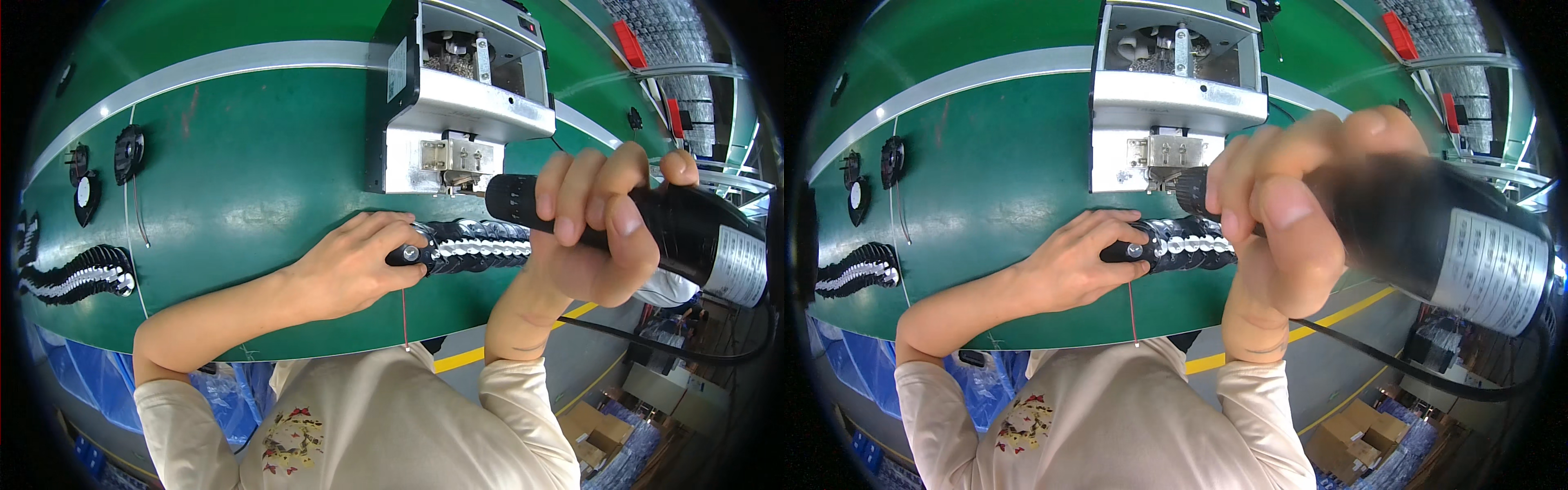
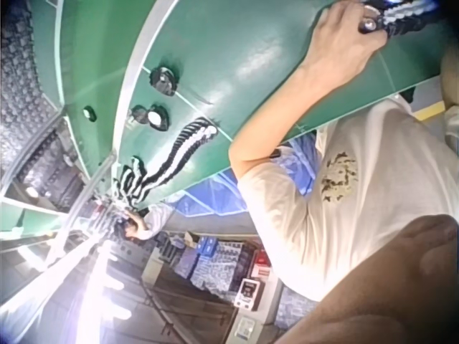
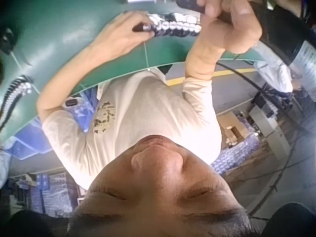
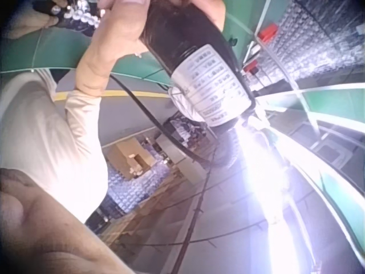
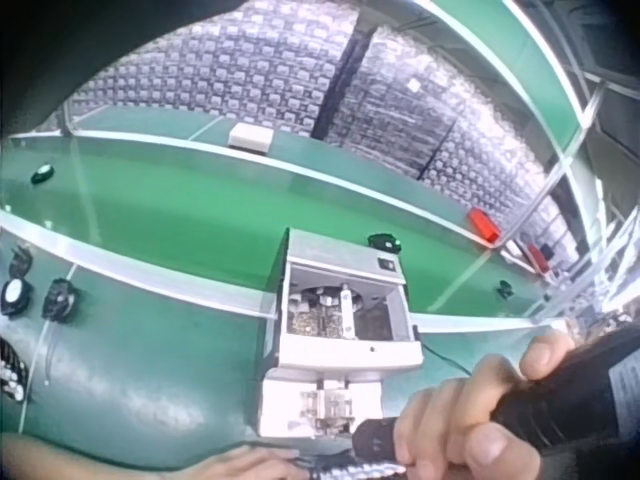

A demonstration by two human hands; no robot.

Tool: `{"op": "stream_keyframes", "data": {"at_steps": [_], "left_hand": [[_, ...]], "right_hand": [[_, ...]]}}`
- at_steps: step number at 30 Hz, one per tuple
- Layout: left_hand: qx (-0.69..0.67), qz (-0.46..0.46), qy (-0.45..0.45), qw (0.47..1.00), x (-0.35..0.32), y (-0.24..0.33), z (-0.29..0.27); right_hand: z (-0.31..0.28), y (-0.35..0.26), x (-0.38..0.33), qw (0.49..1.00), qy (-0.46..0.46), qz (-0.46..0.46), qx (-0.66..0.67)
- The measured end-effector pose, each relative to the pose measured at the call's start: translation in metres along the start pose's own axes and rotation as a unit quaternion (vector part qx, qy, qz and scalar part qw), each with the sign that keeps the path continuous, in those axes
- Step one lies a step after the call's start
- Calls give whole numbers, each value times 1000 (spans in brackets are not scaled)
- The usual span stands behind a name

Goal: The recorder is assembling LED components on a factory assembly line, using a heat tool and a specialized pressing machine.

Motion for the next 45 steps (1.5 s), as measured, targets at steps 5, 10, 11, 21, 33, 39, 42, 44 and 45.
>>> {"op": "stream_keyframes", "data": {"at_steps": [5, 10, 11, 21, 33, 39, 42, 44, 45], "left_hand": [[3, -7, 4, 1000, -1, -2, -1], [-2, -3, 16, 1000, -1, 0, -2], [-5, -4, 18, 1000, -2, -1, -2], [1, -6, 31, 999, -5, -2, -1], [5, -13, 27, 1000, -5, 0, -2], [9, -10, 19, 1000, -8, 0, 0], [4, -19, -17, 1000, -6, 0, -5], [-6, -16, -18, 1000, -2, 2, -8], [-12, -15, -19, 1000, 0, 3, -8]], "right_hand": [[0, 24, 7, 997, 59, 13, -40], [10, 23, 1, 998, 47, 25, -21], [14, 18, -5, 999, 31, 22, -1], [20, 9, -67, 997, 34, 56, 51], [32, 11, -78, 999, -15, 40, -6], [40, 14, -77, 992, -114, 56, -24], [41, 19, -74, 989, -131, 62, -43], [41, 15, -73, 989, -116, 67, -59], [40, 14, -75, 990, -102, 70, -64]]}}
Point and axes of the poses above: each hand's wrist, its own x-axis towards the middle knuckle, its own z-axis out of the palm, y = z × x, the point moved 7 cm from there along x, towards the middle knuckle, and after that the axes turned 8 degrees about x, right-handed, at the moved point
